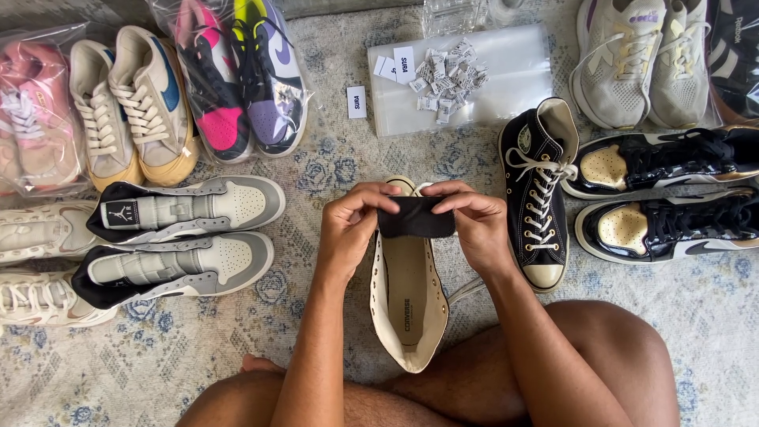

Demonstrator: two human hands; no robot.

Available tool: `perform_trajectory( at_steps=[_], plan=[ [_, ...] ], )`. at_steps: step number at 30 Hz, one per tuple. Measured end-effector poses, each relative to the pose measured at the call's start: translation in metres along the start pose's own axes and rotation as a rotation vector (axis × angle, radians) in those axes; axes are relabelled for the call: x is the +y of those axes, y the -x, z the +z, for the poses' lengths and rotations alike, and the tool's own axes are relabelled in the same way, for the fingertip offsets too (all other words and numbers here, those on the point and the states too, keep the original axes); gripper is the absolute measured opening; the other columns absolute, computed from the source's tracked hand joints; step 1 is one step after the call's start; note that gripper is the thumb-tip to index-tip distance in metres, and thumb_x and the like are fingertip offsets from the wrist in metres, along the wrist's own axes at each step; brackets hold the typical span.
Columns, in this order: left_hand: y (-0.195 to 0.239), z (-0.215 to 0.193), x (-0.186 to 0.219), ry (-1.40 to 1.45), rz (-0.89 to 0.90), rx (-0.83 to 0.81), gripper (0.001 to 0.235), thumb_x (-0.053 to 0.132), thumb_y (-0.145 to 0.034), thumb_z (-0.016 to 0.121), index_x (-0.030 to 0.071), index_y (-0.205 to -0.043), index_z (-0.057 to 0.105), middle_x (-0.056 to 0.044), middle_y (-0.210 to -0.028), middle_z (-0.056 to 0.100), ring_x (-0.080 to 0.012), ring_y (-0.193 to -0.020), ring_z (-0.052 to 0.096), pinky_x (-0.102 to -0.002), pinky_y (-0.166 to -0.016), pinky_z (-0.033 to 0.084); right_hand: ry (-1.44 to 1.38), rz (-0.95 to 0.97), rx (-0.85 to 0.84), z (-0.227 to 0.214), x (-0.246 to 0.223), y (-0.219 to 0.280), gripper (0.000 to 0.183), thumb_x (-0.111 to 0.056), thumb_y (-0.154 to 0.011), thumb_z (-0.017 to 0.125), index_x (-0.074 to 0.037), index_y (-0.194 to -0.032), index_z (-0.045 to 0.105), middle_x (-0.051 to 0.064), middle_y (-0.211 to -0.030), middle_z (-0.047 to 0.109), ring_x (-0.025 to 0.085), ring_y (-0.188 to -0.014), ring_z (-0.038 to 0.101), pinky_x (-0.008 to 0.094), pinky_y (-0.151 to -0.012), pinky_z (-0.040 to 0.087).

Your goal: The person sits on a rug surrounded by various shoes and laces a black high-top sneaker. They thread the white laces through the eyelets, pull them tight, and tie a knot.

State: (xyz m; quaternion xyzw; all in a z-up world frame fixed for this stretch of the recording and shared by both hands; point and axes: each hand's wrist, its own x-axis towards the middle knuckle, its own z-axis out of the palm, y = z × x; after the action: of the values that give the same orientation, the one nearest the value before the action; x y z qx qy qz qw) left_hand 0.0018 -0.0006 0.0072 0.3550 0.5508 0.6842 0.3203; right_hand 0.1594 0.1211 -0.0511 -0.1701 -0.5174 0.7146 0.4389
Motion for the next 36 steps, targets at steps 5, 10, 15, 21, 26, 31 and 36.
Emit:
perform_trajectory(
  at_steps=[5, 10, 15, 21, 26, 31, 36],
  plan=[
    [0.004, -0.002, -0.007, 0.022, -0.139, 0.082, 0.02, 0.008, -0.093, 0.076, 0.003, -0.112, 0.074, -0.007, -0.091, 0.07, -0.0073, -0.084, 0.06, -0.025, -0.079, 0.054, 0.007, 0.127, 0.105, 0.002, 0.003, 0.006, 0.038, 0.009, -0.09, 0.072, 0.008, -0.127, 0.064, 0.018, -0.09, 0.073, 0.017, -0.083, 0.071, 0.035, -0.082, 0.062],
    [0.002, 0.0, 0.003, 0.027, -0.151, 0.109, 0.041, 0.011, -0.094, 0.075, 0.003, -0.132, 0.063, -0.006, -0.084, 0.066, -0.0049, -0.079, 0.057, -0.02, -0.073, 0.048, -0.01, 0.15, 0.056, 0.008, -0.01, 0.002, 0.067, 0.008, -0.094, 0.068, 0.004, -0.155, 0.04, 0.011, -0.08, 0.069, 0.013, -0.078, 0.069, 0.033, -0.083, 0.062],
    [0.002, -0.002, 0.002, 0.011, -0.159, 0.116, 0.047, 0.013, -0.094, 0.076, 0.002, -0.136, 0.061, -0.005, -0.079, 0.066, -0.0032, -0.072, 0.054, -0.017, -0.067, 0.042, -0.014, 0.184, 0.021, 0.007, -0.007, 0.001, 0.081, 0.012, -0.088, 0.072, 0.001, -0.158, 0.034, 0.011, -0.081, 0.07, 0.015, -0.078, 0.071, 0.031, -0.08, 0.062],
    [0.003, -0.038, 0.003, -0.052, -0.402, -0.268, 0.021, 0.015, -0.089, 0.08, 0.003, -0.105, 0.077, -0.016, -0.074, 0.071, -0.0171, -0.059, 0.059, -0.024, -0.063, 0.049, 0.081, 0.383, -0.228, -0.026, -0.001, 0.004, 0.041, 0.013, -0.07, 0.084, 0.004, -0.11, 0.077, 0.022, -0.08, 0.078, 0.026, -0.074, 0.074, 0.039, -0.071, 0.064],
    [0.017, -0.056, 0.027, -0.186, -0.582, -0.467, 0.016, 0.009, -0.082, 0.085, 0.001, -0.095, 0.083, -0.014, -0.07, 0.075, -0.0155, -0.06, 0.057, -0.029, -0.063, 0.045, 0.411, 0.448, -0.675, 0.001, -0.052, 0.0, 0.013, -0.004, -0.074, 0.09, -0.007, -0.086, 0.086, 0.014, -0.065, 0.079, 0.023, -0.054, 0.067, 0.034, -0.058, 0.053],
    [0.015, -0.051, 0.035, -0.274, -0.684, -0.574, 0.017, 0.009, -0.079, 0.086, 0.0, -0.093, 0.084, -0.014, -0.075, 0.079, -0.0153, -0.066, 0.064, -0.03, -0.066, 0.05, 0.613, 0.508, -0.8, 0.002, -0.059, 0.006, 0.012, -0.012, -0.07, 0.093, -0.015, -0.081, 0.088, 0.008, -0.061, 0.079, 0.019, -0.056, 0.067, 0.033, -0.053, 0.053],
    [0.015, -0.041, 0.039, -0.225, -0.706, -0.685, 0.026, 0.021, -0.081, 0.087, 0.002, -0.1, 0.083, -0.018, -0.083, 0.08, -0.0203, -0.064, 0.065, -0.032, -0.066, 0.055, 0.584, 0.489, -0.918, -0.009, -0.054, 0.009, 0.012, -0.009, -0.071, 0.091, -0.017, -0.079, 0.088, 0.007, -0.074, 0.082, 0.021, -0.066, 0.073, 0.038, -0.065, 0.056]
  ],
)
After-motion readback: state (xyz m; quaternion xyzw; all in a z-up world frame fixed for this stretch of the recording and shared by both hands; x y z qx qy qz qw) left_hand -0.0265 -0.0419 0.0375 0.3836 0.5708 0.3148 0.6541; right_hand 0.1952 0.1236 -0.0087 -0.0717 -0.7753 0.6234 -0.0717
